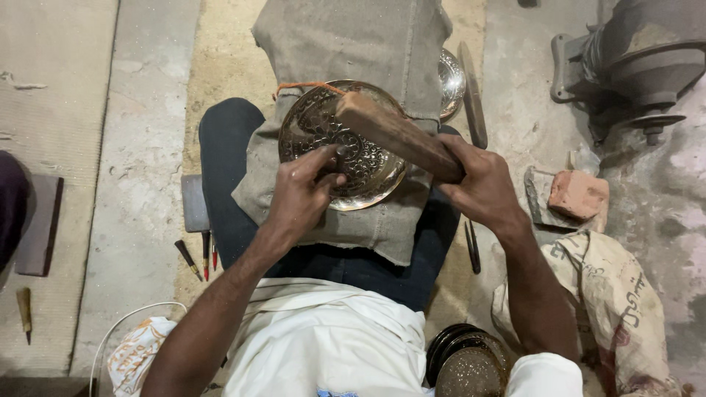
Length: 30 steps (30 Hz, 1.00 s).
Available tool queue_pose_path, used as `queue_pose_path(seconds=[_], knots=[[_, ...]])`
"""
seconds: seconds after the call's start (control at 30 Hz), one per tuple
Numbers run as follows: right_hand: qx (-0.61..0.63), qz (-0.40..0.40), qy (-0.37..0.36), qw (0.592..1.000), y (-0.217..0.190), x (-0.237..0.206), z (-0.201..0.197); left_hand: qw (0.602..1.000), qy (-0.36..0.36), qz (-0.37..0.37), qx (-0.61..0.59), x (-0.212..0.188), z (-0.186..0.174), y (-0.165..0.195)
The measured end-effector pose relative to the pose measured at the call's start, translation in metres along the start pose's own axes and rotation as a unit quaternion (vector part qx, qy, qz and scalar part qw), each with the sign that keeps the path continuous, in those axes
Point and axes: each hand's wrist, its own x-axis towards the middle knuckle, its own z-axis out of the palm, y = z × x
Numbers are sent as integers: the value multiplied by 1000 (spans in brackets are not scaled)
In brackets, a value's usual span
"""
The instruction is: The person sits on the floor with an ornate brass plate resting on a sandbag on their lap. They hold a metal punch against the plate's decorative pattern with one hand and repeatedly strike the punch with a wooden mallet held in the other hand, repositioning the punch across the patterned surface to work the design.
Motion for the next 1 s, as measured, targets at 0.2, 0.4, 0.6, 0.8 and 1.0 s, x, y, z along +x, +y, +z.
queue_pose_path(seconds=[0.2, 0.4, 0.6, 0.8, 1.0], knots=[[-94, -71, 5, 993, 2, 12, -2, 1000, 20, 22, 9, -3, -1, -1], [204, -12, -4, 979, -8, 25, -9, 999, 36, 35, 15, -4, 4, -2], [-124, -40, -30, 991, -22, 27, -24, 1000, 22, 18, -3, -3, 3, -3], [-158, 37, -65, 985, -31, 22, -14, 996, 32, 72, -43, -3, 0, 1], [-140, 26, -43, 989, -35, 20, 3, 1000, 25, 8, 0, -3, -6, 3]])
